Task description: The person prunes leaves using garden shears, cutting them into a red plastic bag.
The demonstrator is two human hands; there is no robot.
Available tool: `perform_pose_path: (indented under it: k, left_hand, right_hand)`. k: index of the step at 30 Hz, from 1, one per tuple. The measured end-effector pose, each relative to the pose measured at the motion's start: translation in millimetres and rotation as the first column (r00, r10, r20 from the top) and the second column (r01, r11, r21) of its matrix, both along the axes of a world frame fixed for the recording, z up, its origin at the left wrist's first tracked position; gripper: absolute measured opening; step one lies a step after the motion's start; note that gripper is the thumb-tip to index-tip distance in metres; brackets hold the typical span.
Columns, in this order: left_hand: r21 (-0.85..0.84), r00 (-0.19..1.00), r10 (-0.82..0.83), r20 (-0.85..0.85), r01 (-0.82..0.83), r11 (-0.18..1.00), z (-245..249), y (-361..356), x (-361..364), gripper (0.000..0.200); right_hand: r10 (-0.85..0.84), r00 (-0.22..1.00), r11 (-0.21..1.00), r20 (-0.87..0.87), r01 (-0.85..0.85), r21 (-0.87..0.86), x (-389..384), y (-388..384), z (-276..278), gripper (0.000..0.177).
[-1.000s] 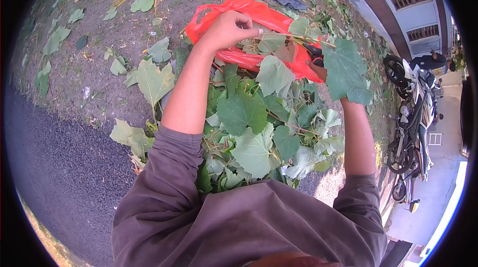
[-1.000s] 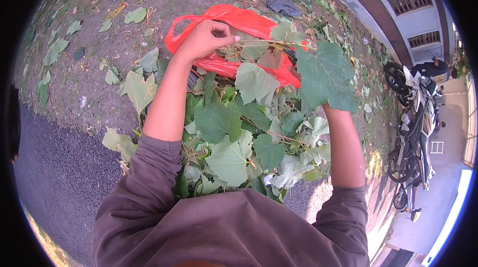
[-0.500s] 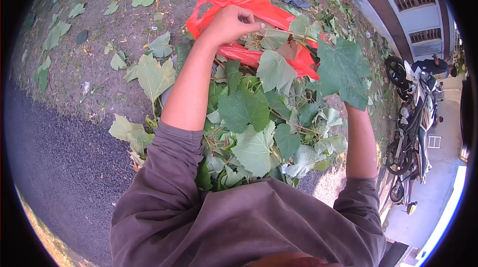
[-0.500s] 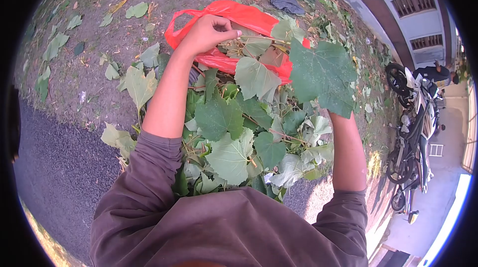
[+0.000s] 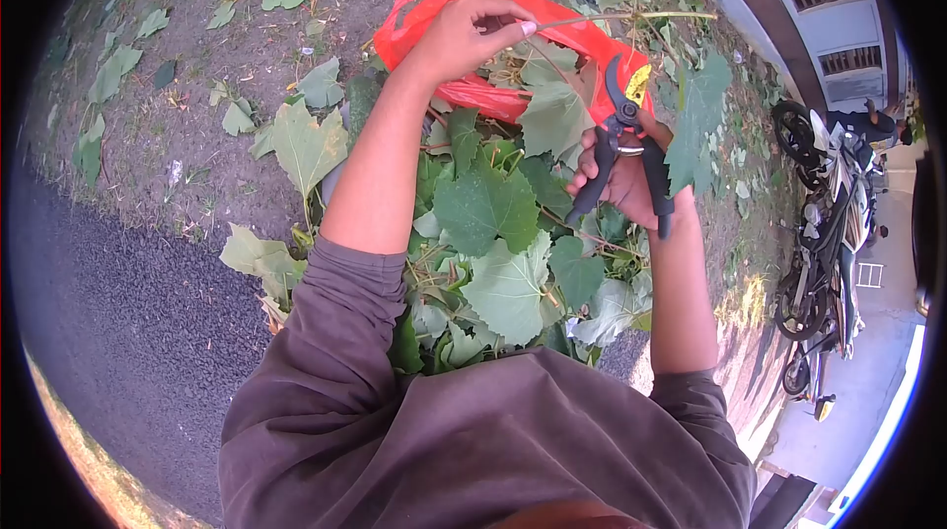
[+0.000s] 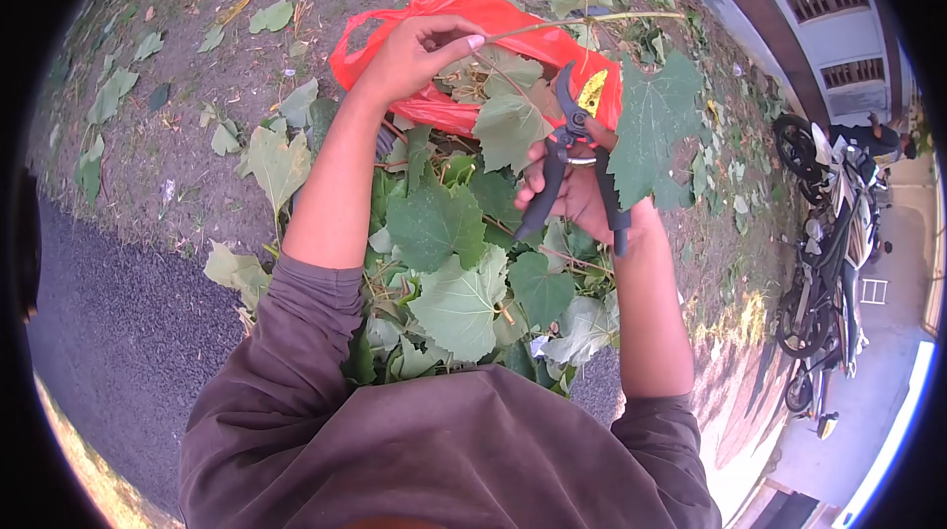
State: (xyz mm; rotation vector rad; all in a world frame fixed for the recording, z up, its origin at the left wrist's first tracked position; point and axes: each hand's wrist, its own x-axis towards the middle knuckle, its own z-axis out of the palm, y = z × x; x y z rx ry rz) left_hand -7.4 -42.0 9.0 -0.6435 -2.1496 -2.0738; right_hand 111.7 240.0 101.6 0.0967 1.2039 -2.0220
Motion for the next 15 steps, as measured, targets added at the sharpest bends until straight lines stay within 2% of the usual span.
perform_pose_path:
  k: [4,7,9,10,11,14,15]
  left_hand:
    - [0.027,0.996,-0.069,-0.06,0.071,0.997,-4.0,0.8,-3.9,0.022]
    - [0.018,0.995,-0.086,-0.05,0.087,0.996,3.0,1.3,0.5,0.021]
    - [0.017,0.992,-0.084,-0.095,0.086,0.996,7.9,2.8,1.5,0.021]
    - [0.01,0.99,-0.086,-0.111,0.087,0.996,9.3,4.0,2.4,0.02]
    - [0.008,0.988,-0.094,-0.123,0.096,0.995,10.3,5.1,3.7,0.02]
    - [-0.003,0.986,-0.109,-0.128,0.109,0.994,12.5,8.1,5.9,0.02]
    - [-0.009,0.984,-0.116,-0.136,0.116,0.993,12.7,8.0,6.3,0.02]
  right_hand:
    - [0.063,0.998,0.998,0.014,-0.063,-0.018,32.7,-32.5,-2.3,0.068]
    - [0.022,0.995,0.997,-0.102,-0.029,-0.068,44.2,-43.3,3.4,0.065]
    - [0.015,0.984,0.98,-0.178,-0.049,-0.192,46.4,-47.9,9.0,0.062]
    - [-0.056,0.985,0.972,-0.164,0.017,-0.233,49.4,-50.7,7.5,0.059]
    - [-0.065,0.982,0.972,-0.176,0.022,-0.234,48.1,-53.5,10.2,0.059]
    - [-0.092,0.947,0.996,-0.308,0.086,-0.034,36.8,-58.3,18.4,0.057]
    - [-0.1,0.944,0.995,-0.315,0.092,-0.039,29.8,-56.5,19.5,0.057]
